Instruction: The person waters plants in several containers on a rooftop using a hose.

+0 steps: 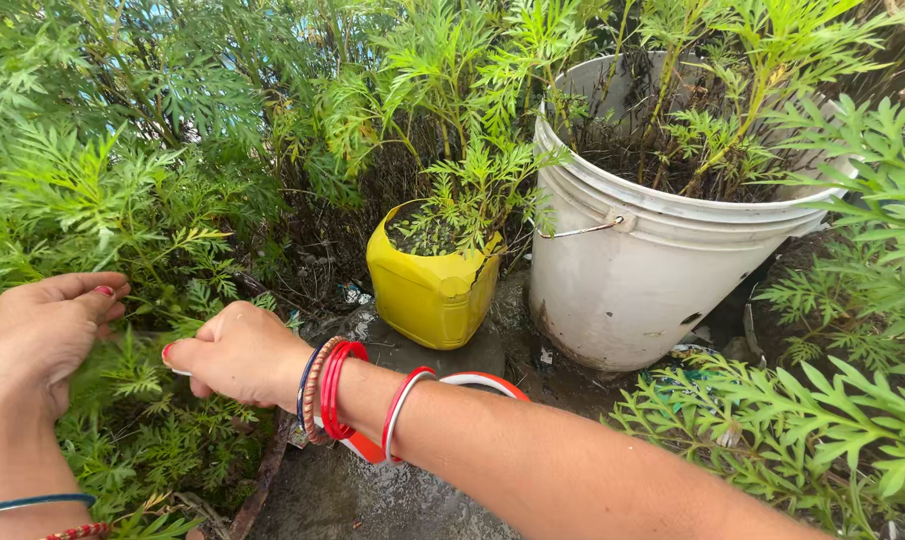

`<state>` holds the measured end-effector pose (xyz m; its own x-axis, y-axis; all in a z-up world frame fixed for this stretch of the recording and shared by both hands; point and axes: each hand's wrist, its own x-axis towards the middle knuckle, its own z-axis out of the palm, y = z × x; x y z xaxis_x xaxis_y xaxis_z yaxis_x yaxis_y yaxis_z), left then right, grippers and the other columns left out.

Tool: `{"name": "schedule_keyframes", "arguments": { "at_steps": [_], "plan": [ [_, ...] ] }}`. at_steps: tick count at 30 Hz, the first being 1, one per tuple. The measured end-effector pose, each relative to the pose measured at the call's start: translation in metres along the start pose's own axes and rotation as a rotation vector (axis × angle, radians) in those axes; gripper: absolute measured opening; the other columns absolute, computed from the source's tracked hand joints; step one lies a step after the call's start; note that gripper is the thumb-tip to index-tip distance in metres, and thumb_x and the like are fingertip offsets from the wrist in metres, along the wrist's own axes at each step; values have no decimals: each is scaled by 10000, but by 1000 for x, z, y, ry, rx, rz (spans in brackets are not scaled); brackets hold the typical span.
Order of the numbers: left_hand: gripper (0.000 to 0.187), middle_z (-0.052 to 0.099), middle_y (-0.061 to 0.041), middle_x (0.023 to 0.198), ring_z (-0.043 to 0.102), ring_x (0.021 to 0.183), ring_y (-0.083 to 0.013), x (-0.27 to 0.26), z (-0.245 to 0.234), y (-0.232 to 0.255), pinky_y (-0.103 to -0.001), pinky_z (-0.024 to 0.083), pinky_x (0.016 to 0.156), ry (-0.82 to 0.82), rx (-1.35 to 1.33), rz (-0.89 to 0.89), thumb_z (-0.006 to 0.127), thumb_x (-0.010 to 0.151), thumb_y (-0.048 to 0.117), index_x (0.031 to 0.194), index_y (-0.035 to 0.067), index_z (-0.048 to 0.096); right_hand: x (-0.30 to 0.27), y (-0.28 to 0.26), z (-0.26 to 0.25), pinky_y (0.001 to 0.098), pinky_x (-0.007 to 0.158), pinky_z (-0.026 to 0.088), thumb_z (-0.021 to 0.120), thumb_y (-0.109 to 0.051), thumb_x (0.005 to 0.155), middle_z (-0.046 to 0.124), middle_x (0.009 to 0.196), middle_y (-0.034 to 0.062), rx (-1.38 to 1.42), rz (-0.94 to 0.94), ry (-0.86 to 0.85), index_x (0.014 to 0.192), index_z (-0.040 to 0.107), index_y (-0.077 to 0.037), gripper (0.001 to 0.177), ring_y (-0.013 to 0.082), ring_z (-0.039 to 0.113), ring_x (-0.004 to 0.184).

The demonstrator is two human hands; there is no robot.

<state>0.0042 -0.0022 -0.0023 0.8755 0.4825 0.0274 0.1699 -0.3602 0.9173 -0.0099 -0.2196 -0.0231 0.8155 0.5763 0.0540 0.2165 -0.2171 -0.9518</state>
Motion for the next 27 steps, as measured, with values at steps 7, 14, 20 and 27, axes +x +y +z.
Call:
{"name": "schedule_keyframes", "arguments": {
  "at_steps": [7,14,20,27],
  "plan": [
    [285,715,-150,1038,568,887,-208,1,3,-3,-348,436,784,6,134,-10,642,1007,68,1270,27,743,-3,-2,-9,312,530,498,607,-439,922,648,546,41,72,-134,244,680,745,-57,473,128,605,497],
    [248,742,-73,1003,636,874,-175,9,7,-9,-316,474,797,-56,61,-12,627,984,103,1200,30,724,-7,-9,-10,342,427,382,641,-421,960,565,554,32,176,46,-159,707,701,-23,476,143,476,449],
    [264,730,-127,991,596,869,-209,6,0,-3,-349,459,776,-54,149,11,646,971,59,1208,29,759,-6,-13,-15,294,520,479,602,-415,940,650,562,26,88,-127,318,691,736,-63,451,104,588,502],
    [303,729,-95,994,609,855,-179,-20,-31,41,-345,464,728,39,144,60,633,980,90,1265,72,733,-16,-11,0,325,512,462,629,-381,927,643,560,43,26,-129,-22,670,736,-40,441,126,547,499]
  ]
}}
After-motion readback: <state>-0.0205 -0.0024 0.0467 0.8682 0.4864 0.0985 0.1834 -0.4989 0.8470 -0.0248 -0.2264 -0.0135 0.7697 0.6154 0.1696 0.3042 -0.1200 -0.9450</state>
